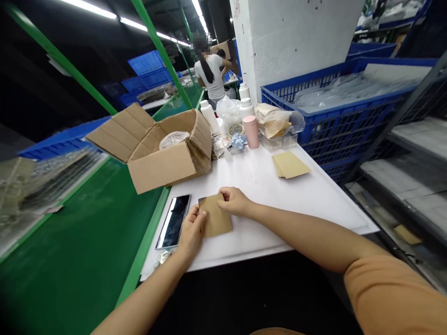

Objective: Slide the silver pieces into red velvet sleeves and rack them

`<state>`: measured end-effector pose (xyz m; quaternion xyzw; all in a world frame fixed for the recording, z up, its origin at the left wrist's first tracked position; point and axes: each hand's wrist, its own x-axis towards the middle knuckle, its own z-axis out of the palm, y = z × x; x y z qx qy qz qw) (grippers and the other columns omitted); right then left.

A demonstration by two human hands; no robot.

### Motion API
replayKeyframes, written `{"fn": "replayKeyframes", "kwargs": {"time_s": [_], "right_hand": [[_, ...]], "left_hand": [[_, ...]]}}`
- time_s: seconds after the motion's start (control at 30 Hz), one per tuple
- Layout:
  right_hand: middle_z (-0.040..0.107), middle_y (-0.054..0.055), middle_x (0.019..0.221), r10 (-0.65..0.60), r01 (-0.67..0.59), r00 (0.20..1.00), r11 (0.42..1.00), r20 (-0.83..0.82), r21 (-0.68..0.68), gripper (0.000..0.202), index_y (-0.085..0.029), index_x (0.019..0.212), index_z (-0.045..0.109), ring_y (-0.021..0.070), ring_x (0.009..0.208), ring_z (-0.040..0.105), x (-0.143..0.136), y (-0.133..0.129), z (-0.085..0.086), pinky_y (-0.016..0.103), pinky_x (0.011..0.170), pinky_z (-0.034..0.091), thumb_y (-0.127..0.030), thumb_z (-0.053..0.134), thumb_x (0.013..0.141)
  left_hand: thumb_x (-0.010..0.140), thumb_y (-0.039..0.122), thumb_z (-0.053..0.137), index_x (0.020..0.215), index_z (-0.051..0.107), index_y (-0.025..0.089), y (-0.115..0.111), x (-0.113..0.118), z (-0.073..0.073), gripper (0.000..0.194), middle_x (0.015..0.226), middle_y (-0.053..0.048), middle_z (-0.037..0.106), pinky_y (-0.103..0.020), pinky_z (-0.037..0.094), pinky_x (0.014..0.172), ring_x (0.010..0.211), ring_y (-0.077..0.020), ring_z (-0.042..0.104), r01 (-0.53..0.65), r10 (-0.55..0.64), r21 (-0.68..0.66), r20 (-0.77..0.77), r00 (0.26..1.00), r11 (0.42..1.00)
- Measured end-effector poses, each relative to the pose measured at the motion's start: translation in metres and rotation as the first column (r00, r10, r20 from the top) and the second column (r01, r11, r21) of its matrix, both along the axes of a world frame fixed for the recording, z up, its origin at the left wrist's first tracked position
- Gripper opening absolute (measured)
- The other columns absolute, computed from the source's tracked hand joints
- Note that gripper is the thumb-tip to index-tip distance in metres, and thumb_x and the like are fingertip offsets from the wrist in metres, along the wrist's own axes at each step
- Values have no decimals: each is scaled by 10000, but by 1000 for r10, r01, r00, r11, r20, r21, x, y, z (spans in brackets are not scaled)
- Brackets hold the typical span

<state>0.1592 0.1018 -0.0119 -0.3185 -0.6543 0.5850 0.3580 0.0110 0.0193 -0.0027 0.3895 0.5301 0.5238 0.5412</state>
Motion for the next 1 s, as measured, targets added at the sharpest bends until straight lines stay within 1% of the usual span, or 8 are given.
{"fn": "replayKeyframes", "kwargs": {"time_s": [0.1,0.23,0.37,0.53,0.7,0.83,0.9,1.0], "right_hand": [[532,-21,671,-85,78,995,989,55,126,66,-180,743,522,101,576,474,2,3,1,217,544,368,-221,514,693],[530,-16,744,-253,241,967,945,24,221,219,-199,959,512,101,600,492,5,5,5,217,583,400,-248,514,745],[551,5,804,-321,292,947,895,33,337,203,-206,992,514,110,651,514,9,13,10,220,629,414,-261,454,806],[581,22,869,-446,365,891,811,80,457,329,-193,1134,493,125,734,533,32,43,20,243,708,431,-247,428,816],[596,62,973,-521,343,844,706,126,619,400,-170,1156,532,169,856,550,66,77,25,300,791,449,-195,443,766],[527,132,1170,-623,384,772,615,126,689,471,-128,1219,483,230,1079,492,67,84,14,392,956,384,-195,444,754],[539,144,1155,-664,435,737,608,125,664,457,-130,1223,475,257,1093,497,60,78,2,441,955,392,-225,411,781],[501,100,1246,-676,431,731,562,93,706,495,-216,1273,429,290,1188,439,45,75,-28,507,990,361,-267,426,780]], "left_hand": [[660,390,648,1024,525,144,2,3,2,456,924,-57,627,-203,451,667,745,-121,589,41,-41,2,-17,999,999],[641,372,659,988,575,113,8,9,3,441,800,-50,635,-198,458,616,653,-105,570,37,-37,11,-34,999,999],[608,324,676,945,578,108,25,31,9,412,855,-61,630,-253,499,646,732,-143,587,9,-7,-27,66,998,1000],[653,220,578,1064,548,123,70,67,19,423,886,-42,630,-287,500,727,750,-130,587,-15,3,73,169,986,997],[646,110,480,1062,570,106,130,96,20,426,952,-53,645,-292,486,834,811,-131,595,3,-12,93,94,995,996],[631,80,498,1037,591,93,155,104,19,417,1017,-64,643,-274,466,894,902,-149,594,-18,15,90,35,999,996],[648,88,496,1043,584,67,154,102,22,405,1065,-89,628,-276,451,922,959,-165,585,-48,51,94,-33,998,994],[699,115,475,1045,576,50,147,91,21,366,1098,-99,614,-274,434,944,1015,-179,574,-52,75,140,-164,984,989]]}}
